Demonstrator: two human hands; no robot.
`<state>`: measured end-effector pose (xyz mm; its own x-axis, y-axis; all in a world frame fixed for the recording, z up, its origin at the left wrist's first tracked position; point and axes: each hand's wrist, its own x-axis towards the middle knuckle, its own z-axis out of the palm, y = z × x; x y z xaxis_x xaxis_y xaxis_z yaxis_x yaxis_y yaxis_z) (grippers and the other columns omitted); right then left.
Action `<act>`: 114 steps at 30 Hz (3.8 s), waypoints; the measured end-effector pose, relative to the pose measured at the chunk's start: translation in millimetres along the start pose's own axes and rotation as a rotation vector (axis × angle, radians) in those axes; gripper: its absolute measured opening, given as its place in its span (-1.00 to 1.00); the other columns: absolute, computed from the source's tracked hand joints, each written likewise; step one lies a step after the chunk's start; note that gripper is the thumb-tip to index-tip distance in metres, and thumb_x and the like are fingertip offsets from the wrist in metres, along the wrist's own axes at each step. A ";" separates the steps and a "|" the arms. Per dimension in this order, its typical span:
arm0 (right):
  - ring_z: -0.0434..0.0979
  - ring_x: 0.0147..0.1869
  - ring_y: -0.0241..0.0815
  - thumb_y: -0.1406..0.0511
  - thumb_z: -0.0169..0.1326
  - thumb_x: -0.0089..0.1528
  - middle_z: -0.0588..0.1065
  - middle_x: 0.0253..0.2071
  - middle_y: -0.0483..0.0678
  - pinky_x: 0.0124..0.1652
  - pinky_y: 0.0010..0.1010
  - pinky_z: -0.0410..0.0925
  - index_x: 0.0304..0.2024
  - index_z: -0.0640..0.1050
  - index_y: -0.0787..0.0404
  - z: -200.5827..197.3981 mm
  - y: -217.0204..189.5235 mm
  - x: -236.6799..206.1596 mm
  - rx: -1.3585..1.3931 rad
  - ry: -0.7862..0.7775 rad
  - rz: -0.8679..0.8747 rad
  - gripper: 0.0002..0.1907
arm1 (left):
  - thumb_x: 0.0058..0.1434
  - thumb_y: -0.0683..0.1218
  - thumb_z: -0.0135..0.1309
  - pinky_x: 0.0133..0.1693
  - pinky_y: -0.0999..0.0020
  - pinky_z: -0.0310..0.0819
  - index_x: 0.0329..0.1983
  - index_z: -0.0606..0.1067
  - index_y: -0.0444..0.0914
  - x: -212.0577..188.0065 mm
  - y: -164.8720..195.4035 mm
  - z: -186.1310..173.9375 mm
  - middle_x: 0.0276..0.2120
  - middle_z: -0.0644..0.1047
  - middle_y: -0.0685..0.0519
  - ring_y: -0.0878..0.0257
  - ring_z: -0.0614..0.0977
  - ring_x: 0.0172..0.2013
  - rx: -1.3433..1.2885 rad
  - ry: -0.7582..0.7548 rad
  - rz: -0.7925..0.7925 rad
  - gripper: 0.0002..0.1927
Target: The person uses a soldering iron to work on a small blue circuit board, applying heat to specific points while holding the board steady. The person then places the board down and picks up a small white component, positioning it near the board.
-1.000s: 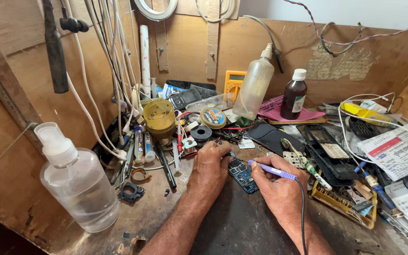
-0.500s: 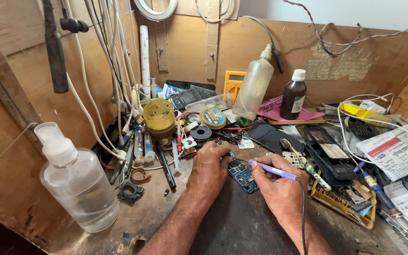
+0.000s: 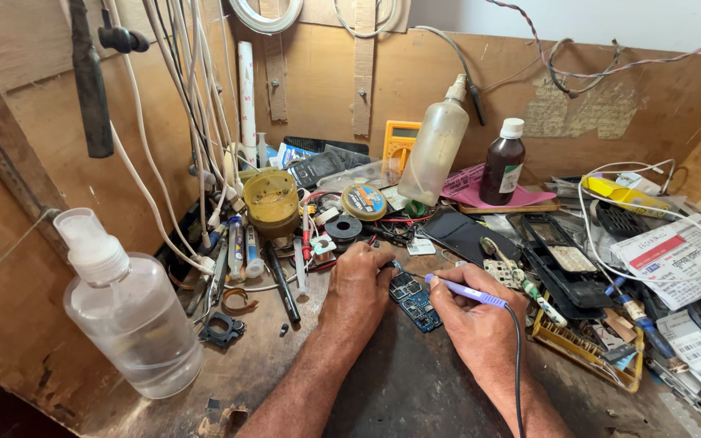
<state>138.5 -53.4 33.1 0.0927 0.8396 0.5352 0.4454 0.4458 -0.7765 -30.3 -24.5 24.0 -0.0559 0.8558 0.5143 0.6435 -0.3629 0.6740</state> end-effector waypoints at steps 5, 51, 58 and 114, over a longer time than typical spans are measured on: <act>0.43 -0.44 -0.48 0.36 0.27 0.19 0.57 -0.52 -0.12 -0.45 -0.55 0.34 -0.31 0.65 0.32 0.2 1.4 0.3 0.006 0.001 -0.021 -0.90 | 0.14 -0.18 0.24 -0.15 0.06 0.51 -0.13 0.64 -0.26 0.9 -2.4 1.2 -0.26 0.54 -0.13 -0.08 0.63 -0.20 0.002 0.012 0.015 -0.78; 0.51 -0.40 -0.48 0.35 0.26 0.17 0.62 -0.46 -0.15 -0.42 -0.56 0.41 -0.32 0.65 0.31 0.7 2.0 0.2 0.021 -0.021 -0.010 -0.89 | 0.15 -0.17 0.24 -0.13 0.06 0.51 -0.12 0.64 -0.26 1.7 0.0 0.2 -0.24 0.55 -0.12 -0.07 0.64 -0.18 0.012 -0.008 -0.019 -0.79; 0.53 -0.39 -0.49 0.35 0.26 0.17 0.62 -0.45 -0.16 -0.40 -0.57 0.43 -0.32 0.64 0.31 0.8 3.0 0.4 0.020 -0.012 -0.044 -0.89 | 0.15 -0.17 0.24 -0.15 0.05 0.51 -0.12 0.64 -0.25 1.8 0.1 0.0 -0.26 0.54 -0.14 -0.09 0.64 -0.19 0.003 -0.012 -0.027 -0.78; 0.44 -0.45 -0.48 0.35 0.26 0.18 0.57 -0.52 -0.16 -0.47 -0.55 0.34 -0.31 0.65 0.31 -1.1 0.0 0.7 0.003 0.001 -0.020 -0.88 | 0.14 -0.19 0.24 -0.16 0.04 0.50 -0.11 0.64 -0.26 0.3 1.5 -1.3 -0.27 0.53 -0.16 -0.10 0.63 -0.20 -0.007 0.016 0.010 -0.77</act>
<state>139.5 -53.1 33.8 0.0844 0.8303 0.5509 0.4443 0.4635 -0.7666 -30.4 -25.3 25.8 -0.0619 0.8460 0.5296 0.6390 -0.3740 0.6722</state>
